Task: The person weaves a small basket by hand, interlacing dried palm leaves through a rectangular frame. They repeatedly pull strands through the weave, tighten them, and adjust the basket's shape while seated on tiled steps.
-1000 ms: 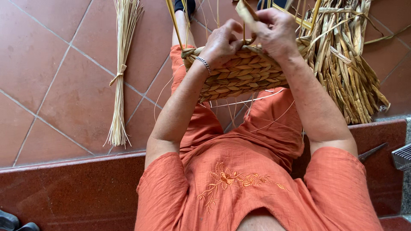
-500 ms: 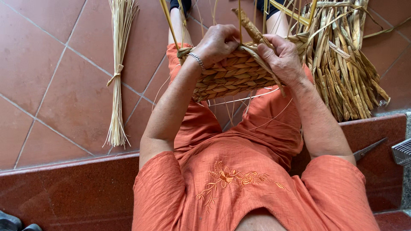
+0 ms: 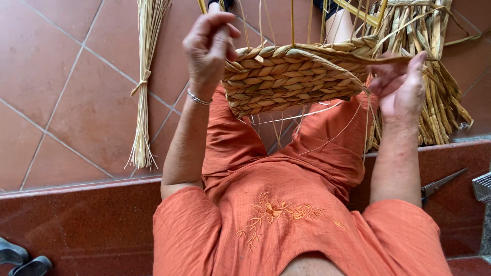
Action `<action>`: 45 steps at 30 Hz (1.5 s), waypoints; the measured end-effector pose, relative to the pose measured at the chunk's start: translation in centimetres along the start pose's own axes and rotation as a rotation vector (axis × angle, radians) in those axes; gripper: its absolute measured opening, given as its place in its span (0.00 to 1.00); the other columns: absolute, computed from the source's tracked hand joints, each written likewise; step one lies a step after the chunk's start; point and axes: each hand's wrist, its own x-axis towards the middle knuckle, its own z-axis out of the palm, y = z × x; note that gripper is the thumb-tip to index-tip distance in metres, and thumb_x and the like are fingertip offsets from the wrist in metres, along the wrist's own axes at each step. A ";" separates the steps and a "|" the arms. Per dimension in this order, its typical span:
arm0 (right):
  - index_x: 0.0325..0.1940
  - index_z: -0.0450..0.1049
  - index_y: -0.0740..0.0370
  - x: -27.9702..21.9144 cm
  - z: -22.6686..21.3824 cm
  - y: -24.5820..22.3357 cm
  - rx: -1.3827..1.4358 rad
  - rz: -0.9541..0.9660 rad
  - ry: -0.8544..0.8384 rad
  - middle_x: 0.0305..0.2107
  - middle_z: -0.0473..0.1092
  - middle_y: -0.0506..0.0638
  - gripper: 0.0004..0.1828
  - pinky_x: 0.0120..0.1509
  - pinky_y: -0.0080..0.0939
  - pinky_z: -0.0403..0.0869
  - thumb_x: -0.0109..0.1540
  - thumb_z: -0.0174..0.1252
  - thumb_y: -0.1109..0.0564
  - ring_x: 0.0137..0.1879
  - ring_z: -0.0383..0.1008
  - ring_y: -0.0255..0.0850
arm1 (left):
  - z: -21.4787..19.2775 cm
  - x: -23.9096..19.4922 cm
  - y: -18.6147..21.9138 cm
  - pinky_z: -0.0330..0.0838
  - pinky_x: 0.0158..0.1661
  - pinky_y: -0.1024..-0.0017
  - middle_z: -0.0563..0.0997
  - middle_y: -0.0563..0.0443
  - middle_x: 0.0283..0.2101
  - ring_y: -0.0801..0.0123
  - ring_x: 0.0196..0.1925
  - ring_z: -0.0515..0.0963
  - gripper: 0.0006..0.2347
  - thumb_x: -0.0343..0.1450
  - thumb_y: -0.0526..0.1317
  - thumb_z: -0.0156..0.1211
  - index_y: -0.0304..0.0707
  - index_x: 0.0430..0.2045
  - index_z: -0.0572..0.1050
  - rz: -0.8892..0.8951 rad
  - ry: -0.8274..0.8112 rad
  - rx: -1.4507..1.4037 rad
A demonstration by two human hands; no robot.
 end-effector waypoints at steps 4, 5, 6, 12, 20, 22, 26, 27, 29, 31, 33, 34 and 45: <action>0.41 0.77 0.60 -1.2 0.5 -2.2 -0.352 0.128 -0.327 0.29 0.78 0.53 0.30 0.28 0.32 0.77 0.71 0.45 0.32 0.28 0.79 0.37 | 5.1 0.2 -1.5 0.82 0.33 0.75 0.84 0.44 0.40 0.71 0.33 0.85 0.06 0.79 0.30 0.57 0.34 0.48 0.77 0.173 -0.226 0.326; 0.44 0.78 0.60 -1.0 0.9 -2.4 -0.415 0.073 -0.430 0.30 0.78 0.53 0.26 0.27 0.31 0.75 0.70 0.49 0.36 0.29 0.79 0.36 | 6.8 0.8 -2.1 0.84 0.36 0.72 0.85 0.42 0.42 0.66 0.35 0.87 0.06 0.78 0.32 0.58 0.35 0.47 0.77 0.307 -0.257 0.432; 0.47 0.79 0.60 -0.9 1.4 -2.4 -0.478 0.019 -0.532 0.32 0.79 0.52 0.22 0.26 0.30 0.74 0.69 0.53 0.40 0.30 0.79 0.36 | 8.5 1.3 -2.7 0.81 0.35 0.66 0.84 0.40 0.38 0.59 0.34 0.86 0.06 0.77 0.34 0.59 0.36 0.46 0.77 0.229 -0.286 0.579; 0.49 0.83 0.63 1.3 5.3 -3.9 -1.184 -0.696 -0.369 0.39 0.79 0.56 0.07 0.40 0.37 0.77 0.76 0.64 0.57 0.39 0.79 0.39 | 12.6 3.8 -5.3 0.77 0.42 0.54 0.83 0.39 0.36 0.47 0.40 0.84 0.05 0.78 0.37 0.54 0.38 0.41 0.77 -0.013 -0.431 0.880; 0.43 0.83 0.62 2.7 11.9 -5.6 -1.433 -1.867 -0.216 0.50 0.79 0.52 0.04 0.55 0.40 0.69 0.67 0.68 0.58 0.51 0.74 0.40 | 9.6 3.1 -1.7 0.78 0.45 0.62 0.81 0.45 0.41 0.60 0.42 0.83 0.17 0.64 0.31 0.59 0.35 0.48 0.74 -0.051 -0.680 0.445; 0.44 0.82 0.57 2.6 12.4 -6.3 -1.660 -1.757 -0.245 0.46 0.78 0.49 0.05 0.58 0.43 0.67 0.69 0.64 0.55 0.51 0.75 0.38 | 10.0 2.9 -1.0 0.77 0.43 0.61 0.80 0.44 0.37 0.58 0.39 0.81 0.13 0.64 0.35 0.66 0.33 0.40 0.74 -0.079 -0.694 0.528; 0.44 0.80 0.56 3.4 12.6 -8.1 -2.125 -0.755 -0.416 0.31 0.77 0.56 0.11 0.55 0.56 0.69 0.73 0.54 0.50 0.40 0.75 0.46 | 12.6 2.0 -1.9 0.74 0.45 0.61 0.80 0.46 0.37 0.59 0.41 0.81 0.15 0.73 0.49 0.69 0.36 0.34 0.74 -0.064 -0.617 0.882; 0.45 0.79 0.57 3.9 12.8 -8.5 -2.135 -0.421 -0.474 0.29 0.78 0.61 0.14 0.49 0.60 0.68 0.74 0.53 0.48 0.33 0.74 0.50 | 12.9 1.7 -2.3 0.75 0.45 0.60 0.79 0.46 0.38 0.57 0.41 0.82 0.12 0.73 0.45 0.65 0.37 0.40 0.73 0.035 -0.525 0.844; 0.45 0.80 0.52 5.1 12.3 -9.6 -1.959 -0.330 -0.504 0.30 0.77 0.55 0.13 0.46 0.58 0.68 0.69 0.57 0.44 0.34 0.74 0.47 | 13.3 1.2 -3.4 0.76 0.44 0.57 0.78 0.46 0.40 0.54 0.42 0.82 0.12 0.74 0.36 0.56 0.38 0.52 0.70 0.230 -0.343 0.760; 0.44 0.81 0.50 5.6 11.5 -9.4 -1.920 -0.395 -0.521 0.28 0.77 0.52 0.15 0.44 0.56 0.69 0.66 0.60 0.40 0.32 0.74 0.45 | 12.9 1.1 -4.3 0.79 0.41 0.59 0.76 0.42 0.46 0.53 0.40 0.83 0.11 0.76 0.36 0.55 0.36 0.52 0.68 0.175 -0.339 0.659; 0.42 0.81 0.50 5.6 10.4 -8.0 -2.009 -0.622 -0.530 0.23 0.76 0.52 0.20 0.41 0.54 0.70 0.64 0.63 0.34 0.29 0.73 0.43 | 12.2 1.1 -4.7 0.81 0.39 0.61 0.75 0.41 0.49 0.53 0.40 0.84 0.08 0.78 0.36 0.55 0.36 0.49 0.68 0.179 -0.345 0.635; 0.41 0.81 0.51 5.7 9.9 -7.0 -1.940 -0.691 -0.508 0.24 0.76 0.50 0.21 0.42 0.52 0.70 0.66 0.62 0.33 0.28 0.73 0.42 | 11.8 1.0 -4.7 0.82 0.38 0.62 0.74 0.42 0.49 0.54 0.40 0.84 0.06 0.78 0.36 0.57 0.37 0.46 0.69 0.210 -0.355 0.660; 0.35 0.78 0.56 6.9 4.4 1.0 -1.421 -0.814 -0.333 0.22 0.74 0.46 0.23 0.33 0.39 0.72 0.70 0.69 0.36 0.25 0.74 0.36 | 12.5 3.8 -6.3 0.76 0.30 0.58 0.82 0.45 0.24 0.53 0.28 0.84 0.08 0.74 0.35 0.63 0.37 0.34 0.67 0.126 -0.338 0.718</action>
